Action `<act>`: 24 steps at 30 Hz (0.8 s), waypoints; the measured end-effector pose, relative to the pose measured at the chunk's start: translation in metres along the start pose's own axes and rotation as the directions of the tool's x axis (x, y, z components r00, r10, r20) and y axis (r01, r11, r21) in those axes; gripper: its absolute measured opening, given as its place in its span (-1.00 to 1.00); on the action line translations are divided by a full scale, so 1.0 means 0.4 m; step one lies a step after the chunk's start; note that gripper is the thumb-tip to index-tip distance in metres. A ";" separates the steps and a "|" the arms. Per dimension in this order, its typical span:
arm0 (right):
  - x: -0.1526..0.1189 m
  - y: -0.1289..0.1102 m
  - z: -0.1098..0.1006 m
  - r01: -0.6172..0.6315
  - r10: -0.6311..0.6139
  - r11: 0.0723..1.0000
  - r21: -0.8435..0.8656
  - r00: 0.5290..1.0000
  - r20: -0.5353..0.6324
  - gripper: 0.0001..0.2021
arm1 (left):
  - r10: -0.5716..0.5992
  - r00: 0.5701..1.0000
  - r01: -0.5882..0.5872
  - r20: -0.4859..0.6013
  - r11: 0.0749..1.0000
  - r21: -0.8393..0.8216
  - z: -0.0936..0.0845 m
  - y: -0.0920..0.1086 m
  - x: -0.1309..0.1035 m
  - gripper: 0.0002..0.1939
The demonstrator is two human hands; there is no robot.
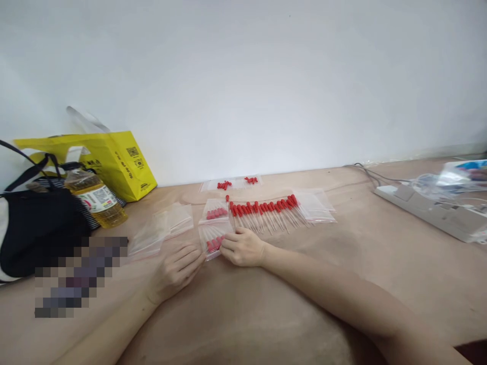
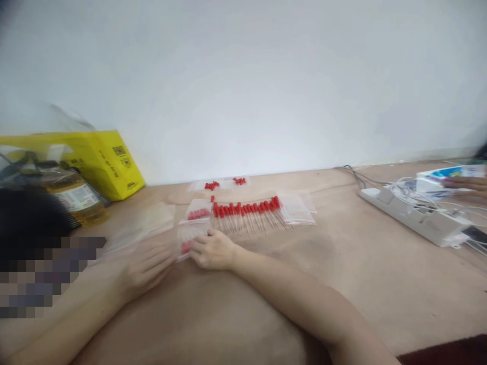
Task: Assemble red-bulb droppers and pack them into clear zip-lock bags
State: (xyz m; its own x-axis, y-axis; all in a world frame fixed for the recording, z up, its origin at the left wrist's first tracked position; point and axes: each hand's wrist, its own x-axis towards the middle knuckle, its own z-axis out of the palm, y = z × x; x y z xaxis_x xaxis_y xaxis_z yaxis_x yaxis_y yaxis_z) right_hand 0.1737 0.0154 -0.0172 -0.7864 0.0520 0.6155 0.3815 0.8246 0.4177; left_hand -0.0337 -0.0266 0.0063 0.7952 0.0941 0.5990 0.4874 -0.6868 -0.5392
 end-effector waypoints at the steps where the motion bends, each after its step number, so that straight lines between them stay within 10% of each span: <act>1: -0.006 0.007 -0.004 0.003 -0.003 1.000 -0.007 1.000 0.018 -0.74 | 0.000 1.000 0.000 0.000 1.000 -0.002 0.000 -0.001 -0.002 -0.78; 24: -0.055 0.019 -0.022 -0.050 0.051 0.998 0.027 0.999 -0.020 -0.79 | -0.062 0.998 0.062 -0.008 0.996 -0.058 0.013 0.032 0.049 -0.82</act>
State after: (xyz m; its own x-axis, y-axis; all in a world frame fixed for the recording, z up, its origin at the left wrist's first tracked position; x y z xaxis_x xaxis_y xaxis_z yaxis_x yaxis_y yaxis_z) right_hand 0.1981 0.0155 -0.0218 -0.7561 0.0821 0.6493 0.4072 0.8357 0.3685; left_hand -0.0099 -0.0299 0.0080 0.7603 0.1307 0.6362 0.5139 -0.7202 -0.4661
